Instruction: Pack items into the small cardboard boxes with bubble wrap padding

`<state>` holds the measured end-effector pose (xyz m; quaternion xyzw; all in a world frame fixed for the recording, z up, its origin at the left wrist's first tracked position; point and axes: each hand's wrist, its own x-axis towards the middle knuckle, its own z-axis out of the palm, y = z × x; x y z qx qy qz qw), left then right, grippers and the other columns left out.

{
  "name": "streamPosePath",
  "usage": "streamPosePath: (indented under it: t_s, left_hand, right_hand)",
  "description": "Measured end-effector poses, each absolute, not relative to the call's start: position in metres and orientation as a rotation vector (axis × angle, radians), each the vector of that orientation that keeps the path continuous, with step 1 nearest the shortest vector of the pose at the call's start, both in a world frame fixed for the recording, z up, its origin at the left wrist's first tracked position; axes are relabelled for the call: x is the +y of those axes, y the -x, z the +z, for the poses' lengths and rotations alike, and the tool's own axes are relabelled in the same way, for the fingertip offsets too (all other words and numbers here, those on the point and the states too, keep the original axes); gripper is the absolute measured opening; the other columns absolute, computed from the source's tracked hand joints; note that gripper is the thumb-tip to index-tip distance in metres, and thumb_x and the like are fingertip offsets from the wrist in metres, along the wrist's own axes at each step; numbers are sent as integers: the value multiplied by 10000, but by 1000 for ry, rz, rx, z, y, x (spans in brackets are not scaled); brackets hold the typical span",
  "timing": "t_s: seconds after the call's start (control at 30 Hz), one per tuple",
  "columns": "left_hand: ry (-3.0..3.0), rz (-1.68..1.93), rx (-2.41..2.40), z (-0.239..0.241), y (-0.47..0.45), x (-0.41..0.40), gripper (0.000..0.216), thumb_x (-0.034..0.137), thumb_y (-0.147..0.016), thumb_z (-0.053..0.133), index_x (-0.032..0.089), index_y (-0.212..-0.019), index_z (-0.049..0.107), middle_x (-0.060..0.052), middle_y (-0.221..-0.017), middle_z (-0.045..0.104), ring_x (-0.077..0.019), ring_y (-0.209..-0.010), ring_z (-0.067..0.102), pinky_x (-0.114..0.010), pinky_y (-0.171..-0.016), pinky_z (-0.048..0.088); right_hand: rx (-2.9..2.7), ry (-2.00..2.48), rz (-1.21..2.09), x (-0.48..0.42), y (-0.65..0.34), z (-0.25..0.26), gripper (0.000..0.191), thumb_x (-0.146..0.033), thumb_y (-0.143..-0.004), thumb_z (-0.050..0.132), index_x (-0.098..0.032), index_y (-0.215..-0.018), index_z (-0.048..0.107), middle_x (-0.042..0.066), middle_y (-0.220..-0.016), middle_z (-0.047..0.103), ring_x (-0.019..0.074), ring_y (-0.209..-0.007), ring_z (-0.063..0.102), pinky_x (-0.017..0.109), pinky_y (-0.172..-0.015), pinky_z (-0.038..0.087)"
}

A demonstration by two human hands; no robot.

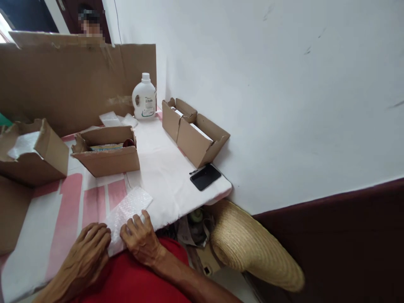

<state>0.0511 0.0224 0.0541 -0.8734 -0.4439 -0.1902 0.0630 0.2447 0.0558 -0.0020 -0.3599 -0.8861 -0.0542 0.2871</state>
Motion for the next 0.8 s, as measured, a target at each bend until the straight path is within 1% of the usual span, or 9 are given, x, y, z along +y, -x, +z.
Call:
streamPosePath:
  t_s: [0.13, 0.27, 0.33, 0.4, 0.43, 0.5, 0.63, 0.73, 0.8]
  left_hand:
    - [2737, -567, -1398, 52, -64, 23, 240, 131, -762, 498, 211, -967, 594, -67, -909, 649, -248, -899, 561, -447, -948, 432]
    - [2824, -515, -1448, 57, -71, 25, 109, 157, -822, 512, 217, -879, 583, -56, -864, 641, -230, -830, 564, -418, -866, 462]
    - [2877, -523, -1423, 57, -66, 25, 175, 266, -862, 579, 203, -1022, 612, -75, -990, 684, -238, -922, 604, -409, -888, 478]
    - [2906, -519, -1361, 53, -54, 25, 479, 377, -843, 661, 186, -1272, 564, -108, -1211, 684, -264, -1110, 610, -410, -964, 477]
    - [2908, -504, -1328, 49, -47, 25, 585, 383, -835, 679, 188, -1362, 516, -112, -1296, 664, -271, -1192, 593, -409, -1002, 469]
    - [2903, -474, -1268, 38, -34, 24, 573, 303, -860, 652, 216, -1405, 500, -91, -1343, 661, -255, -1253, 588, -389, -1031, 462]
    - [2895, -641, -1184, 20, -21, 22, 372, 163, -916, 549, 232, -1279, 598, -55, -1174, 750, -196, -1148, 670, -323, -972, 501]
    - [2878, -858, -1249, 16, -23, 21, 295, 152, -931, 537, 231, -1196, 639, -50, -1069, 772, -173, -1061, 705, -286, -916, 533]
    - [2853, -971, -1359, 15, -26, 21, 255, 175, -942, 532, 245, -1149, 663, -38, -1030, 775, -162, -989, 721, -270, -867, 554]
  right_hand:
    - [-2369, 851, -69, 54, -250, -2, 185, -178, -1010, 499, -188, -1134, 636, 110, -1061, 694, 247, -989, 617, 417, -831, 442]
    - [-2402, 785, 79, 53, -257, -10, 152, -191, -1018, 507, -186, -1002, 657, 70, -881, 688, 220, -883, 618, 367, -756, 452]
    - [-2357, 791, 193, 52, -263, -13, 174, -186, -1023, 486, -190, -987, 656, 59, -858, 694, 212, -866, 625, 353, -754, 470]
    - [-2259, 798, 330, 51, -269, -14, 196, -165, -1022, 461, -194, -1035, 655, 62, -910, 721, 207, -888, 645, 344, -780, 499]
    - [-2202, 800, 397, 51, -272, -14, 208, -150, -1017, 455, -196, -1064, 653, 66, -948, 733, 204, -907, 657, 340, -796, 515]
    - [-2096, 808, 511, 49, -276, -13, 227, -126, -1000, 461, -198, -1100, 652, 77, -996, 746, 201, -945, 678, 336, -830, 542]
    - [-1994, 797, 620, 44, -280, -14, 269, -97, -966, 487, -196, -1152, 655, 102, -1095, 749, 202, -1037, 692, 355, -902, 561]
    - [-1959, 778, 654, 41, -281, -15, 272, -96, -933, 527, -187, -1153, 659, 115, -1145, 734, 213, -1081, 675, 378, -948, 549]
    - [-1926, 800, 699, 39, -281, -15, 216, -112, -919, 557, -184, -1086, 672, 116, -1158, 714, 220, -1086, 653, 386, -955, 538]
